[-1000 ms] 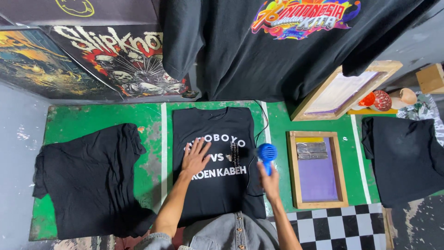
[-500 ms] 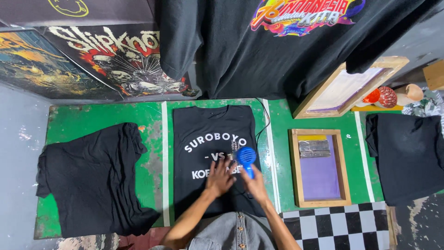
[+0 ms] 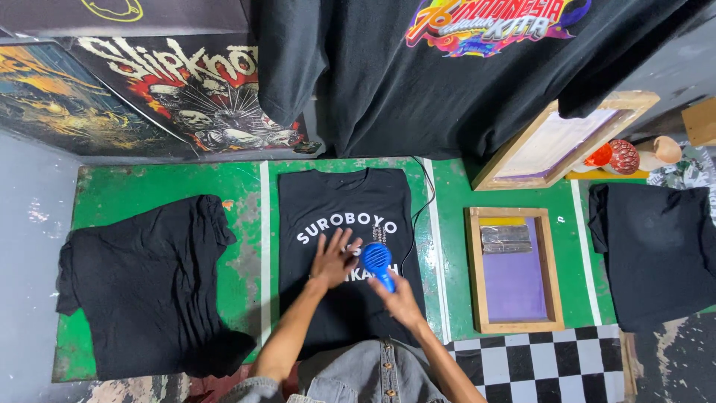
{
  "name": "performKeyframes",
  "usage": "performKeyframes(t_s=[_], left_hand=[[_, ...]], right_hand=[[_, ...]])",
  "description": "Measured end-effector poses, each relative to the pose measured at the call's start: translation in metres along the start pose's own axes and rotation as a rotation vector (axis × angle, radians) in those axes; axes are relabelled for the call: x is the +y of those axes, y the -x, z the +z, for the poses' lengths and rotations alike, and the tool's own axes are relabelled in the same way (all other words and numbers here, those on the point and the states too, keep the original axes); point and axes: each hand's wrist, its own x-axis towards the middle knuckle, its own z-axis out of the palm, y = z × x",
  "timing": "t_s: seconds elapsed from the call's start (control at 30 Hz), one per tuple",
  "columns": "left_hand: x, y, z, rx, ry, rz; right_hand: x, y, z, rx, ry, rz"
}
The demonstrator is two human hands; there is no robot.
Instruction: Using a squeegee and screen frame to print a design on a t-shirt, followed by drying the ink with a hair dryer.
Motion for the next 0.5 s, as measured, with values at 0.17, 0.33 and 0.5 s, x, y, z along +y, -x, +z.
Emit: performKeyframes(t_s=[0.17,0.33,0.5], left_hand=[[-0.051,-0.018,-0.014,-0.594,0.024,-0.278],[-0.035,-0.02,-0.02,-0.575,0.002,-0.317],[0.01,-0.007,-0.013,-0.599,0.034,-0.296]], right_hand=[[0.024,-0.01,-0.042,0.39,-0.146,0.055],[0.001,-0.001,-0.065,0.613,-0.282,0.074],[0.012,0.0,-0.053,0.622,-0.301,0.092]])
